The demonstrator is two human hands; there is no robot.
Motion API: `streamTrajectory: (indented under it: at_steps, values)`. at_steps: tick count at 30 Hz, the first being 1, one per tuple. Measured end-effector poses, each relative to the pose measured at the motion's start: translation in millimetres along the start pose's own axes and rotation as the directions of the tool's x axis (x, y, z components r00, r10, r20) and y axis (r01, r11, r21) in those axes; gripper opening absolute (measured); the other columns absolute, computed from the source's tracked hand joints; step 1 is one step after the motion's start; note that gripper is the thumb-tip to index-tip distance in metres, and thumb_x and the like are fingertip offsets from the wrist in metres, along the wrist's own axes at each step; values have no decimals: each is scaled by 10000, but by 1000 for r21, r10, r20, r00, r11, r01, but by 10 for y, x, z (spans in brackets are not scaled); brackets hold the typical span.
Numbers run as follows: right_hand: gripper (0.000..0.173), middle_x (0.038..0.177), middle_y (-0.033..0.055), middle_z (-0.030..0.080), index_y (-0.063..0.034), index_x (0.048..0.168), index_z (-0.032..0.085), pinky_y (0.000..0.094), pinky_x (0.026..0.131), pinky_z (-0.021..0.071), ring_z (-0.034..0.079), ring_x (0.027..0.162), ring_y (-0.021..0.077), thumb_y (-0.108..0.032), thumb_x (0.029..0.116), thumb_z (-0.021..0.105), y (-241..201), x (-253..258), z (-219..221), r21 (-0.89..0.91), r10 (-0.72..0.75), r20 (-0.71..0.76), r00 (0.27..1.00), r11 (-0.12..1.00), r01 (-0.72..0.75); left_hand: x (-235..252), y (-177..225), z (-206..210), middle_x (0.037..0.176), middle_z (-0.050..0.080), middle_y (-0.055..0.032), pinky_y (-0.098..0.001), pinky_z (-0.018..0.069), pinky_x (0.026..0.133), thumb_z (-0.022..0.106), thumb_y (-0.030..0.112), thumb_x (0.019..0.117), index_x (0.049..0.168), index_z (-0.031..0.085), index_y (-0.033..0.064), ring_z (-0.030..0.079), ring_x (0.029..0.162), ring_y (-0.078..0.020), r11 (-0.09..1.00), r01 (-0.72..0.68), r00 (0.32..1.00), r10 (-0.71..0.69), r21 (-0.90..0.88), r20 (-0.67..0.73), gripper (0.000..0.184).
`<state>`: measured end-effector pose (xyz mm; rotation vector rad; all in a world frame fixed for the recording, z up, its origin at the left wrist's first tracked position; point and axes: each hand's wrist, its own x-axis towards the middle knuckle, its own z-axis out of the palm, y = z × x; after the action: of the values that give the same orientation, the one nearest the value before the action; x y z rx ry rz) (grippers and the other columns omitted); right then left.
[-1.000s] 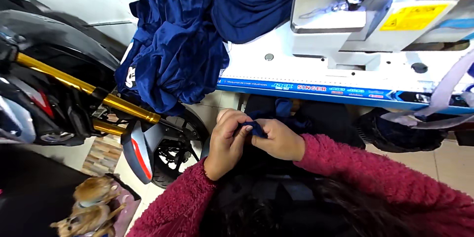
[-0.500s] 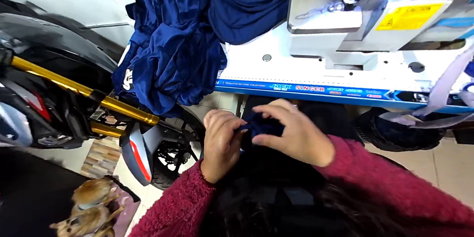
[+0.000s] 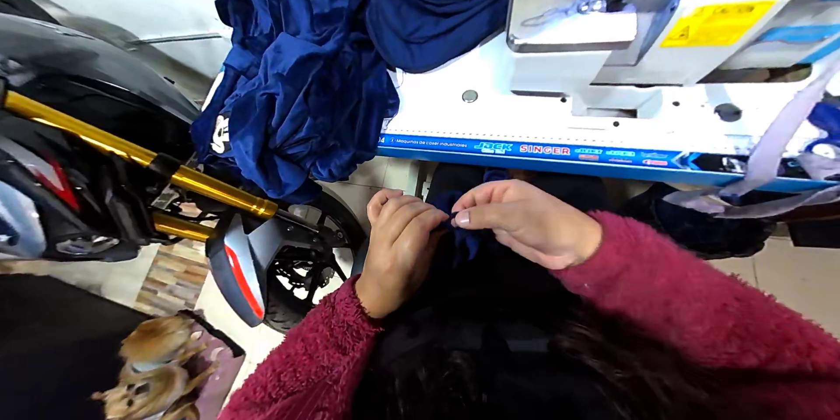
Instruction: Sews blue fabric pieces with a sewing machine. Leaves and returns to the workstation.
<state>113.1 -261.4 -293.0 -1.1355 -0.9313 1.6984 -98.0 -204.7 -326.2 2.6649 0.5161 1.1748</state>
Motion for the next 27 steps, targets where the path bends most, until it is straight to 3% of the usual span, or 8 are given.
streamTrajectory:
  at_steps: [6,9,11,14,16,18,21,27]
  values:
    - [248,775,-104,579,-196,841,643,152,687,454,545,737,-20,-225,983,442,-29,140,-239,227,-164,430,888,972,69,-31,-39,-16,996,705,-79,-474,415,1082,598,104,1006,1036,680,41,658,1021,-186,993,103,994,-101,-62,31,107]
    - [292,811,-76,595,-214,839,618,235,734,502,583,787,50,-290,1031,413,-230,86,-300,257,-309,185,933,932,257,-57,-48,-26,1000,708,-75,-452,443,1063,591,100,998,1041,677,24,659,1018,-169,967,183,983,-175,-179,59,123]
    - [168,928,-30,632,-153,1073,608,273,757,565,636,823,84,-239,1052,464,-275,72,-295,-46,-386,-128,914,923,383,-68,-38,-54,1007,704,-57,-418,475,1046,590,123,1013,1043,683,20,654,1021,-141,935,258,966,-242,-244,91,142]
    - [409,1251,108,669,-4,1357,560,298,889,597,684,1056,129,-197,999,609,-70,77,-238,-753,-758,-209,618,528,393,-52,-17,-119,1023,713,-29,-370,520,999,591,126,1014,1056,705,25,660,1019,-118,885,368,930,-346,-285,124,158]
    - [387,1208,197,664,72,1286,589,382,970,558,654,1124,236,-160,980,644,79,37,-166,-868,-919,-80,386,255,427,-36,-15,-134,1023,714,-26,-337,544,958,595,122,1012,1060,702,27,664,1008,-109,865,398,918,-378,-305,124,151]
    - [232,1063,119,671,-7,1104,629,358,929,552,648,1062,201,-193,968,657,260,-4,-78,-862,-958,-11,285,154,483,-24,0,-145,1026,707,-27,-284,568,893,606,118,1010,1062,700,26,666,974,-89,841,424,905,-403,-336,133,141]
    - [226,910,64,700,-66,943,675,329,830,581,684,914,173,-290,953,696,451,37,15,-843,-912,111,395,124,523,14,16,-155,1012,705,-20,-230,591,794,626,114,1001,1053,704,26,676,892,-58,806,455,889,-433,-379,148,128]
    - [190,948,7,736,-78,1011,757,219,802,588,694,888,57,-242,981,667,505,149,81,-702,-737,24,676,469,536,14,17,-163,935,721,-1,-216,581,668,649,117,996,1057,715,58,673,763,-58,671,541,831,-519,-507,200,108]
